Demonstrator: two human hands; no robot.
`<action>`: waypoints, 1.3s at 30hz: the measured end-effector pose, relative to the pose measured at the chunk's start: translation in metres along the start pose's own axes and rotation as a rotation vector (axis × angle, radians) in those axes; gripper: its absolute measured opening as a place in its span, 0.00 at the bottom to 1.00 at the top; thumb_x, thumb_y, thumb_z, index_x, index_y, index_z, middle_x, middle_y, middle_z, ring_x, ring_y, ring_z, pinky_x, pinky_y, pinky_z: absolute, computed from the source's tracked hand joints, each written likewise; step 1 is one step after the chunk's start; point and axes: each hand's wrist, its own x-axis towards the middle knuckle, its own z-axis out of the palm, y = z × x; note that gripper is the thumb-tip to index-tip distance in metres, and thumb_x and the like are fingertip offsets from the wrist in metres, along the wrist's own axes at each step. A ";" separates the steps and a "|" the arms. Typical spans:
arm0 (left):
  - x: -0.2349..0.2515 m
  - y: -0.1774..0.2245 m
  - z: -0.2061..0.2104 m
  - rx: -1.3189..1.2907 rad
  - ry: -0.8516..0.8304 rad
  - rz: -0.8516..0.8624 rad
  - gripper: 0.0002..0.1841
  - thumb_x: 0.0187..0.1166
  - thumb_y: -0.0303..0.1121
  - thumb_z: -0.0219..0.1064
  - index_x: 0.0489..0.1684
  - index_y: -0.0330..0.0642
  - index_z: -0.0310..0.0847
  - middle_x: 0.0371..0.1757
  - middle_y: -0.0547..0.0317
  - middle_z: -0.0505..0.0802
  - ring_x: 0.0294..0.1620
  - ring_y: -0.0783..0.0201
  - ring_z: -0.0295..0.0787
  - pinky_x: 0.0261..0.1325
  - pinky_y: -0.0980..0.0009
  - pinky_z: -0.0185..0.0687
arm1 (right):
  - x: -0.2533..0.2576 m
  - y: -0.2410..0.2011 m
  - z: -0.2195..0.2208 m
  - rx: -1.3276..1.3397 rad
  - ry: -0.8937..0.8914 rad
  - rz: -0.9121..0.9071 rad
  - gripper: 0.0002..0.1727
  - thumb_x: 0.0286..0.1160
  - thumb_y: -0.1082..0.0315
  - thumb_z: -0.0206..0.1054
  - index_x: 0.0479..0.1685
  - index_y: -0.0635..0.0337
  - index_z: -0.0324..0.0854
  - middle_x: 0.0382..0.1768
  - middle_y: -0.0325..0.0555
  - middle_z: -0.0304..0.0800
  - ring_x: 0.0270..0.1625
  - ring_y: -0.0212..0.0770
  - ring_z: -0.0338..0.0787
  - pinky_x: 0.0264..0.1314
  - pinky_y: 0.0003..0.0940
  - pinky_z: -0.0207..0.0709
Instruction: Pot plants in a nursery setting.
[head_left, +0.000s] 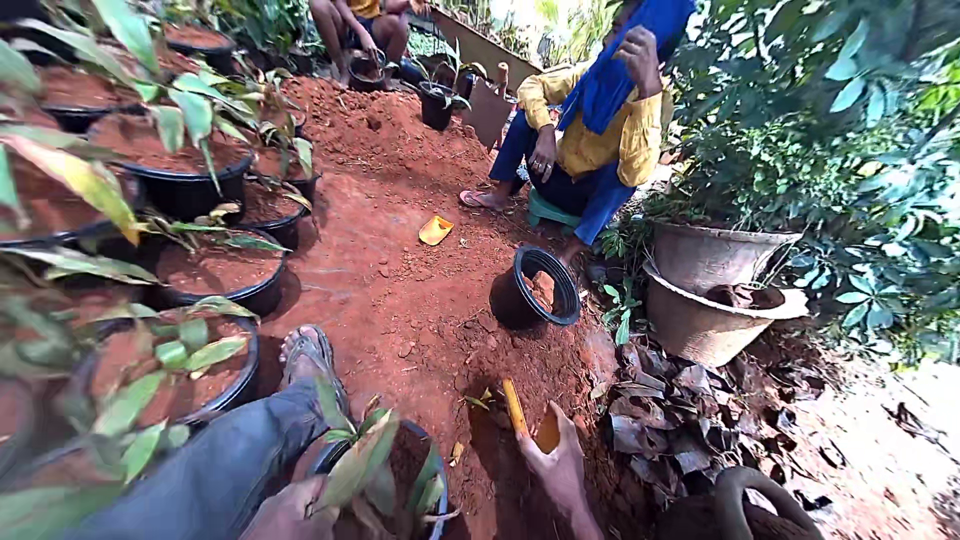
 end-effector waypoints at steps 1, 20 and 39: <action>-0.001 0.003 0.001 0.011 0.000 -0.025 0.18 0.85 0.34 0.64 0.67 0.33 0.80 0.53 0.37 0.93 0.50 0.43 0.94 0.60 0.42 0.87 | -0.010 -0.008 -0.014 0.018 -0.030 -0.062 0.56 0.49 0.44 0.79 0.83 0.71 0.67 0.74 0.69 0.78 0.74 0.60 0.81 0.76 0.55 0.75; 0.001 0.002 0.015 -0.149 0.083 0.050 0.19 0.84 0.34 0.64 0.67 0.34 0.82 0.63 0.36 0.88 0.64 0.43 0.87 0.71 0.43 0.77 | -0.063 -0.175 -0.057 -0.355 -1.043 -0.531 0.53 0.51 0.41 0.83 0.82 0.61 0.73 0.74 0.60 0.80 0.77 0.53 0.79 0.82 0.50 0.70; 0.002 0.002 0.017 -0.062 0.064 0.052 0.19 0.84 0.38 0.64 0.67 0.36 0.82 0.65 0.36 0.88 0.68 0.43 0.84 0.74 0.43 0.74 | -0.040 -0.203 -0.072 -0.552 -1.179 -0.267 0.51 0.60 0.29 0.71 0.82 0.53 0.74 0.77 0.58 0.79 0.80 0.56 0.77 0.83 0.59 0.65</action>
